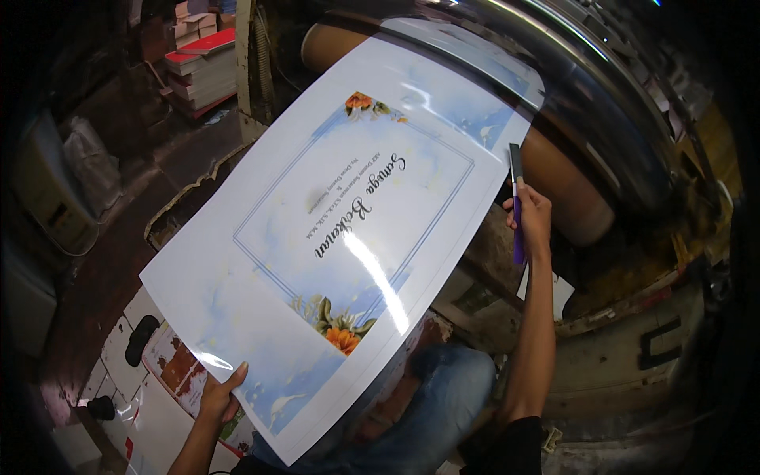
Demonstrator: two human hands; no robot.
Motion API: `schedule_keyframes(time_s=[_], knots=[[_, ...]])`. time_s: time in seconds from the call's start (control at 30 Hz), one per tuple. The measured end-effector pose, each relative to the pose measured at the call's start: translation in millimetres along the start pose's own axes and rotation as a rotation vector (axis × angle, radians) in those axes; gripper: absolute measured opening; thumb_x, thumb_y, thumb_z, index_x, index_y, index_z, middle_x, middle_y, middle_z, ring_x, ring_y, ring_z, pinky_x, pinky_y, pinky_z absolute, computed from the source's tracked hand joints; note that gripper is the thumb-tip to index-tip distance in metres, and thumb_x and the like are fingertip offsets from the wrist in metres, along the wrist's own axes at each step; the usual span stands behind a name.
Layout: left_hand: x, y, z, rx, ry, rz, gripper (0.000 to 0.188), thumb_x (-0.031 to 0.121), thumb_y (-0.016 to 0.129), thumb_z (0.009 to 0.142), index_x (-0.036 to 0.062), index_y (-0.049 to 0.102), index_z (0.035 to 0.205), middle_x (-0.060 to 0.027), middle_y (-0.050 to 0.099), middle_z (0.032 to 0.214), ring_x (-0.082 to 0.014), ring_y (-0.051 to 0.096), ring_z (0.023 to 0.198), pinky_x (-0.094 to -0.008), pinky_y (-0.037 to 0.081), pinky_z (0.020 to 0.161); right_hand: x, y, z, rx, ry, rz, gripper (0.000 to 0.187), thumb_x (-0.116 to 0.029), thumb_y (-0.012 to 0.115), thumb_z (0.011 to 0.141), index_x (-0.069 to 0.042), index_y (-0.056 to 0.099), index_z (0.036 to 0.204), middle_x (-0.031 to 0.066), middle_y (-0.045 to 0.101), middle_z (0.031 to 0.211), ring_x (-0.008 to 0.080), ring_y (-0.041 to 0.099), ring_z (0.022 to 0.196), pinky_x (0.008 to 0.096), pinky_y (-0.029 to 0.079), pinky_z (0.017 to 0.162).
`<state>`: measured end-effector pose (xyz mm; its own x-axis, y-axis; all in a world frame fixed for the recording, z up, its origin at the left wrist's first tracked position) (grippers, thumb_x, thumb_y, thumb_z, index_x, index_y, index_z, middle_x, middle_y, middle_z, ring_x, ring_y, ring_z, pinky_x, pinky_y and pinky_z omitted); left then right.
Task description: The person pulls laminated printed sheets from a laminating machine, cuts them apart using a utility knife, and stacks them.
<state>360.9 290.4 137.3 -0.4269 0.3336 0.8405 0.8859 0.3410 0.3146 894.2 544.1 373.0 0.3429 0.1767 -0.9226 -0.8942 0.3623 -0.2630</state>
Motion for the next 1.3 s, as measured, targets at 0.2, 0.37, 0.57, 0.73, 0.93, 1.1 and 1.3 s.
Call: schedule_keyframes(time_s=[0.2, 0.37, 0.57, 0.73, 0.93, 1.1, 1.3], knots=[[5.1, 21.3, 19.6, -0.124, -0.094, -0.100, 0.058, 0.007, 0.068, 0.087, 0.0011, 0.036, 0.136, -0.0127, 0.054, 0.120, -0.0225, 0.056, 0.112, -0.0372, 0.052, 0.090, 66.2, 16.0, 26.7, -0.035, 0.007, -0.044, 0.039, -0.034, 0.049, 0.101, 0.002, 0.064, 0.098, 0.0064, 0.060, 0.063, 0.0088, 0.052, 0.042, 0.0220, 0.037, 0.038], [-14.3, -3.7, 17.6, -0.006, -0.169, -0.092, 0.066, 0.004, 0.070, 0.085, 0.0039, 0.032, 0.140, -0.0142, 0.050, 0.127, -0.0300, 0.052, 0.118, -0.0451, 0.048, 0.097, 63.2, 33.7, 28.6, 0.150, 0.098, 0.289, 0.037, -0.035, 0.059, 0.095, 0.001, 0.065, 0.097, 0.0031, 0.058, 0.064, 0.0060, 0.050, 0.045, 0.0191, 0.032, 0.037], [-25.5, -52.4, -0.9, 0.013, -0.129, -0.083, 0.070, 0.005, 0.071, 0.084, 0.0058, 0.029, 0.141, -0.0140, 0.049, 0.129, -0.0307, 0.050, 0.120, -0.0457, 0.047, 0.099, 62.1, 62.4, 23.0, 0.109, 0.248, 0.486, 0.037, -0.026, 0.079, 0.078, -0.001, 0.064, 0.099, 0.0019, 0.061, 0.075, 0.0054, 0.053, 0.054, 0.0180, 0.034, 0.041], [-21.1, -80.8, -4.2, 0.015, -0.067, -0.015, 0.070, 0.007, 0.069, 0.086, 0.0062, 0.027, 0.143, -0.0134, 0.049, 0.130, -0.0278, 0.051, 0.120, -0.0432, 0.048, 0.098, 98.6, 61.4, 25.3, 0.038, 0.291, 0.337, 0.038, -0.012, 0.084, 0.069, 0.000, 0.063, 0.098, 0.0071, 0.066, 0.085, 0.0169, 0.067, 0.071, 0.0271, 0.056, 0.059], [-11.4, -141.8, 28.0, -0.041, -0.156, 0.012, 0.072, 0.004, 0.067, 0.086, 0.0064, 0.025, 0.144, -0.0132, 0.048, 0.132, -0.0273, 0.050, 0.122, -0.0422, 0.048, 0.098, 110.7, 74.1, 16.5, -0.070, 0.439, 0.235, 0.034, -0.014, 0.079, 0.077, 0.002, 0.061, 0.101, 0.0102, 0.069, 0.087, 0.0133, 0.069, 0.071, 0.0178, 0.043, 0.047], [-12.8, -188.3, 41.4, 0.032, -0.158, 0.086, 0.075, 0.001, 0.068, 0.084, 0.0079, 0.024, 0.145, -0.0128, 0.047, 0.133, -0.0274, 0.050, 0.122, -0.0442, 0.048, 0.098, 70.3, 83.8, 3.4, -0.188, 0.389, 0.197, 0.034, -0.020, 0.075, 0.081, 0.001, 0.062, 0.105, 0.0119, 0.071, 0.089, 0.0110, 0.069, 0.071, 0.0151, 0.034, 0.044], [-63.7, -156.8, 98.2, 0.131, -0.138, 0.041, 0.063, 0.001, 0.070, 0.084, 0.0010, 0.037, 0.138, -0.0132, 0.054, 0.127, -0.0270, 0.057, 0.112, -0.0379, 0.051, 0.096, 28.7, 67.6, -30.5, -0.143, 0.320, 0.100, 0.038, -0.027, 0.075, 0.081, 0.001, 0.064, 0.104, 0.0113, 0.071, 0.086, 0.0094, 0.067, 0.070, 0.0159, 0.035, 0.046]])
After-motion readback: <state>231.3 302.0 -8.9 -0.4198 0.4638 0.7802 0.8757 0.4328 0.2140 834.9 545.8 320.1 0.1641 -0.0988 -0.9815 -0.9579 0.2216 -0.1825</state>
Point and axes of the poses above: each hand's wrist, its own z-axis towards the middle knuckle, its own y-axis out of the palm, x = y × z, the point moved 8 cm from there along z, towards the middle knuckle
